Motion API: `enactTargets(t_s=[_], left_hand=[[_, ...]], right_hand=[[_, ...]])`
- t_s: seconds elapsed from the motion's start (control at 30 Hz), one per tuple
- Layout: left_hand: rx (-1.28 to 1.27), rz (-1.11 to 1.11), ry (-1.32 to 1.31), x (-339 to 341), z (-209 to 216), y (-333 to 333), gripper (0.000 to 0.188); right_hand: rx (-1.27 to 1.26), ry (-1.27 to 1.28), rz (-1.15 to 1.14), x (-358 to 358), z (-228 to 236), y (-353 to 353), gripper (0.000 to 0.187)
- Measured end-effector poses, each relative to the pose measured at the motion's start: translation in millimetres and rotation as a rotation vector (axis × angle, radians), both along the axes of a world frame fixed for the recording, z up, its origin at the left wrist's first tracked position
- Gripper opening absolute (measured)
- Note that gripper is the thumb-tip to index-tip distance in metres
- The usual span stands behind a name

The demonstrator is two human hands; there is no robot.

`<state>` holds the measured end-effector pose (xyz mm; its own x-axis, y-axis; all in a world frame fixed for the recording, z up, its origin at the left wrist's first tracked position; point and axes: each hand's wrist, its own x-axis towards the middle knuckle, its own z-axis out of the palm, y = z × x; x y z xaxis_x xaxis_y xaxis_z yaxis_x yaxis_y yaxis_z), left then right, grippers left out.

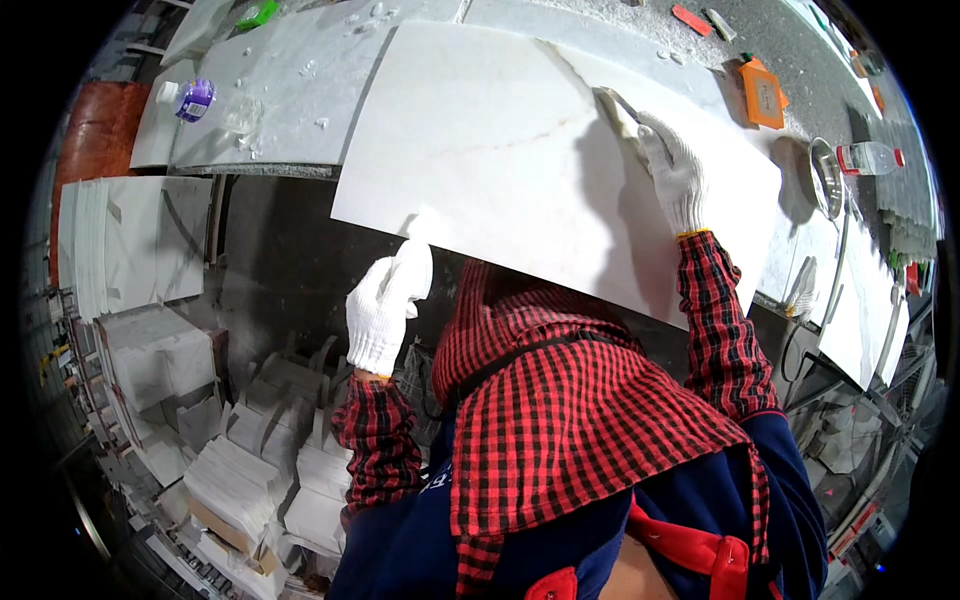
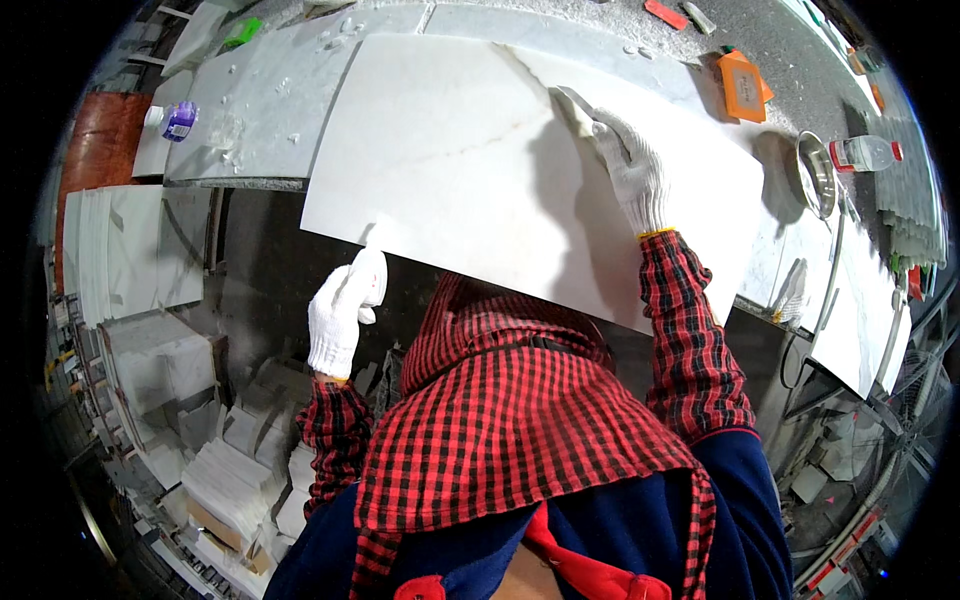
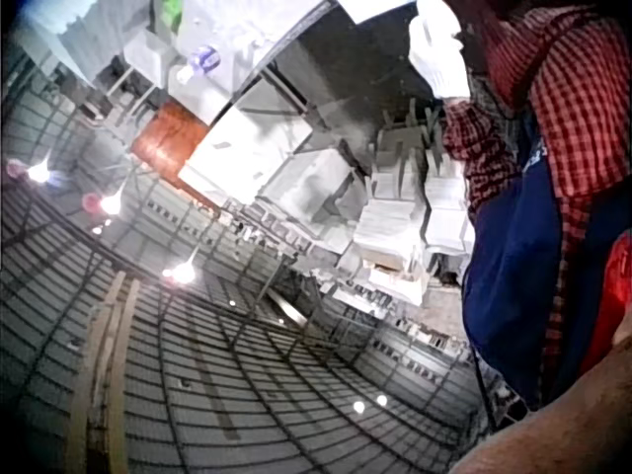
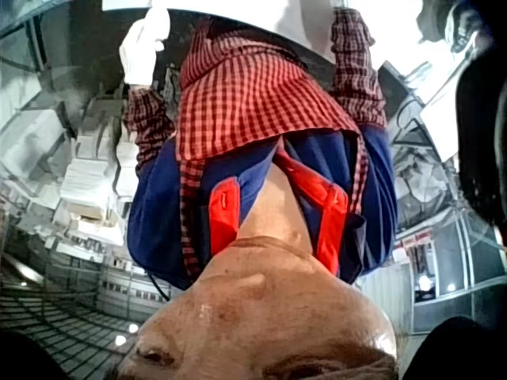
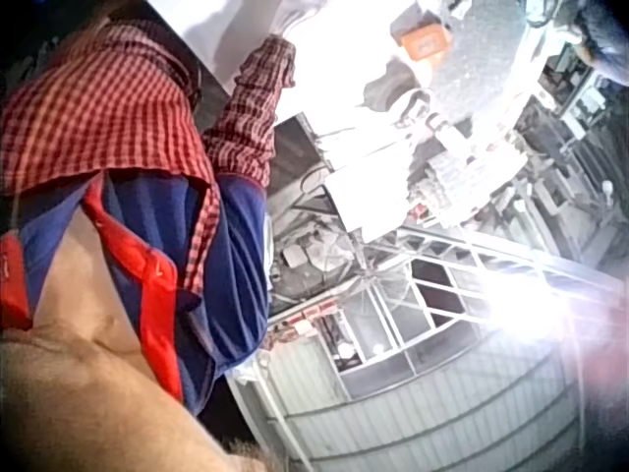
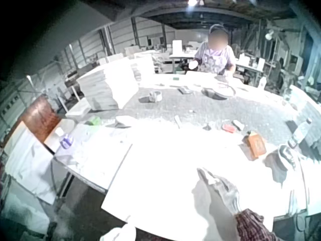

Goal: The person applies a white paste to a crack on a large white stone slab using a small bottle, then spreads and smooths the paste with a metal spatula. They repeatedly scrape and wipe the area to blend the repair into the surface.

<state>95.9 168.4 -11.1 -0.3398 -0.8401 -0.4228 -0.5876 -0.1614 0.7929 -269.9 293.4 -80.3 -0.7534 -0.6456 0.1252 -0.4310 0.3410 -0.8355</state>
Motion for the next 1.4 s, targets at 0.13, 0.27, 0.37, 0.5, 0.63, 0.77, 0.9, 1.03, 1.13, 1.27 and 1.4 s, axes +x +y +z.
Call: enactTargets(t_s=[0.13,0.27,0.37,0.5,0.63,0.77,0.9,1.03,1.13,1.27,1.4], left_hand=[[-0.004,0.016,0.006,0.6,-5.2,-0.4,0.031],[-0.011,0.016,-0.008,-2.5,-2.5,-0.4,0.031],[-0.007,0.024,-0.009,-3.7,-1.8,-0.8,0.031],[-0.024,0.003,-0.032,-2.0,-4.6,-3.2,0.033],[-0.032,0.007,-0.051,-4.5,0.7,-1.9,0.034],[-0.020,-0.003,-0.059,-4.1,1.5,-2.3,0.035],[-0.013,0.006,-0.047,-3.6,3.6,0.6,0.034],[-0.011,0.014,-0.030,-4.0,2.7,1.7,0.034],[-0.005,0.004,-0.027,-2.8,2.9,1.6,0.034],[-0.018,0.069,0.040,-7.8,4.9,-0.5,0.033],[-0.124,0.126,0.136,-1.9,4.1,-12.6,0.029]], right_hand=[[-0.008,-0.012,0.005,-1.2,-3.1,0.7,0.032],[0.018,-0.003,0.007,-1.7,-1.4,0.6,0.034],[0.014,-0.041,0.005,-0.2,1.0,0.0,0.035],[0.019,-0.011,0.007,-0.7,0.3,-0.1,0.036],[0.010,-0.033,0.018,-1.3,0.9,0.9,0.035],[-0.039,-0.013,0.018,0.0,0.7,0.2,0.034],[0.003,-0.035,0.018,1.8,6.4,0.3,0.034],[-0.003,-0.020,0.014,1.5,4.5,0.5,0.034],[0.014,-0.012,0.008,1.0,2.2,2.2,0.034],[0.057,-0.046,-0.012,1.5,6.9,0.4,0.037],[0.054,-0.231,0.041,-1.0,-5.8,5.1,0.038]])
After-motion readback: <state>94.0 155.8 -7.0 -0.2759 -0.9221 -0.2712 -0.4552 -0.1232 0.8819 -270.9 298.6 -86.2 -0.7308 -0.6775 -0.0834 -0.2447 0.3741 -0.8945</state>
